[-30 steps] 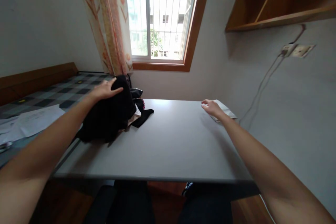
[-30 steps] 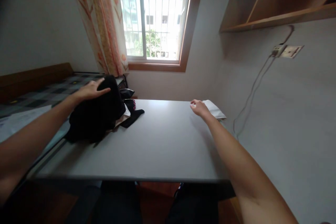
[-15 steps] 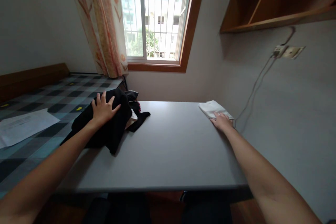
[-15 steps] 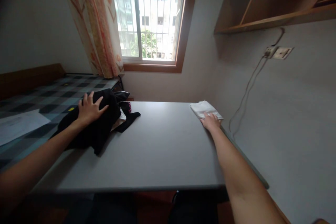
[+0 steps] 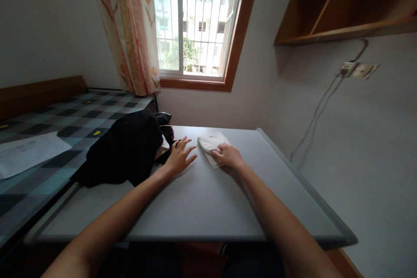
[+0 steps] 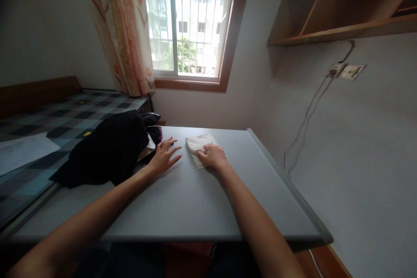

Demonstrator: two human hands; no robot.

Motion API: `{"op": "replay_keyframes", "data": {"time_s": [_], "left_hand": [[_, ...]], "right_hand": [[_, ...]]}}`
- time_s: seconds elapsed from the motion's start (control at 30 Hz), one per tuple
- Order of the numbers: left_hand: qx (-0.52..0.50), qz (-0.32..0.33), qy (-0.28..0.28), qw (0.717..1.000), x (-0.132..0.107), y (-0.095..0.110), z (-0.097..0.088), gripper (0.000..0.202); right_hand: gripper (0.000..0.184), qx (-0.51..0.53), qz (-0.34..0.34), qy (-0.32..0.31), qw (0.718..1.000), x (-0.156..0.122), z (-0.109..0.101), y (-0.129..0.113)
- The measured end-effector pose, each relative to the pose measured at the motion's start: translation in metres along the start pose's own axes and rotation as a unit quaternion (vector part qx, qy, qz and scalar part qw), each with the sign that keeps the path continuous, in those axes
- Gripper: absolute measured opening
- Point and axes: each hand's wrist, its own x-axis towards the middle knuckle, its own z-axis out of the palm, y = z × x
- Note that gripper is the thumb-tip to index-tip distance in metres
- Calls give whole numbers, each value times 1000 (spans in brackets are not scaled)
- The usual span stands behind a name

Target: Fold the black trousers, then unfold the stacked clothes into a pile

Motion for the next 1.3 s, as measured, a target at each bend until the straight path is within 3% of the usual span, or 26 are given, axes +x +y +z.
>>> {"op": "replay_keyframes", "data": {"time_s": [0.13,0.27,0.37,0.43,0.53,0.6,0.63,0.67,0.73,0.83,0.9,1.0,1.13,1.3], "left_hand": [[-51,-1,-49,998,-7,1,12,40],[-78,4,-78,994,-12,0,10,42],[-79,10,-76,994,-12,-1,10,42],[-78,17,-62,995,-12,-1,9,42],[-82,31,-53,995,-11,1,7,43],[-85,39,-65,993,-12,3,6,42],[-87,39,-76,993,-12,3,5,41],[-88,37,-87,992,-13,3,5,40],[-91,27,-103,990,-13,3,5,38],[-93,18,-101,990,-14,1,8,39],[-93,14,-87,992,-15,0,10,39],[-93,9,-67,993,-15,0,11,36],[-90,4,-71,993,-15,3,12,32],[-95,-6,-99,991,-14,8,6,35]], "right_hand": [[36,16,3,73,997,-9,20,-20],[32,54,8,93,994,-11,33,-13],[26,184,3,118,976,-7,38,-4],[29,363,-6,148,920,-2,42,-1],[41,630,26,197,751,9,46,4],[46,712,83,234,656,16,47,11],[45,719,118,256,635,19,47,16],[44,705,154,280,633,20,47,22],[44,620,220,335,675,20,46,37],[53,410,243,394,786,13,42,53],[49,294,206,381,852,8,41,53],[36,210,123,291,925,3,44,42],[47,144,53,159,975,-1,50,29],[50,100,40,97,990,-4,44,32]]}}
